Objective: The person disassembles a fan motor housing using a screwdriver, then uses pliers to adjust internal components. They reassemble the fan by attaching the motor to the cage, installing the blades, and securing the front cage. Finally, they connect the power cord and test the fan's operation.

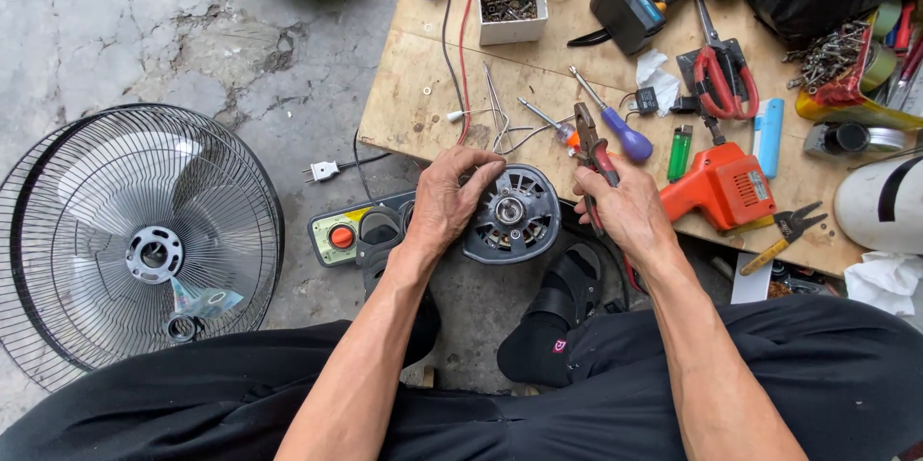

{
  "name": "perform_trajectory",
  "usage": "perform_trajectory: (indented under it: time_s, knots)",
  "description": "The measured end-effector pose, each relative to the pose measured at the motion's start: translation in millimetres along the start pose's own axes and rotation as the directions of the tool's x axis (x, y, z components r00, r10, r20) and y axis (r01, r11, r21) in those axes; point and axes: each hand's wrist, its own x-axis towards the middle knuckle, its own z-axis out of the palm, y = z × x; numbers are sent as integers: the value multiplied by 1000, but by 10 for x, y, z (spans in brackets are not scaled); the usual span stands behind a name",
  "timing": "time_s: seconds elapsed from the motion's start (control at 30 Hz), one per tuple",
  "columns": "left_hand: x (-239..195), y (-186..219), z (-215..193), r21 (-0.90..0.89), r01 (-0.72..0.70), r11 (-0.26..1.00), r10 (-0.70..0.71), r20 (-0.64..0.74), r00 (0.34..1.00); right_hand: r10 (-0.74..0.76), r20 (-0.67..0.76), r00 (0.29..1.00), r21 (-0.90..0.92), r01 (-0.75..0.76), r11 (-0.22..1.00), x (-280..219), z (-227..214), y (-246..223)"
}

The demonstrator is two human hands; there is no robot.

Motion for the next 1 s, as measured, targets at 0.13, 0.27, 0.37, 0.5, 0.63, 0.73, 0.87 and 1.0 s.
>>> perform_trajectory:
  time_s: [0.13,0.27,0.37,0.5,0.63,0.73,0.87,1.0]
  knots:
    - [5,72,-53,-70,66,995,-63,47,997,17,7,1000,-22,-17,1000,18,-4,23]
    - [28,136,-108,-67,116,991,-109,103,989,67,4,998,-43,-66,997,-21,-5,-42]
    - [86,56,-84,-78,184,980,-171,142,975,96,12,995,-70,-95,993,21,13,6]
    - [89,164,-67,-40,61,997,-57,98,994,63,23,998,-189,-57,980,189,21,87]
    - [-18,207,-78,-100,138,985,-140,-13,990,-8,31,999,-401,20,916,409,19,342]
    - [-134,372,-183,-142,243,960,-257,-91,962,-88,26,996,-521,89,849,425,53,307]
    - [-315,590,-219,-386,446,807,-517,-98,850,-247,-20,969,-588,188,786,466,88,333]
    - [-515,686,-123,-546,482,685,-594,-36,803,-318,-6,948,-620,246,745,288,90,198]
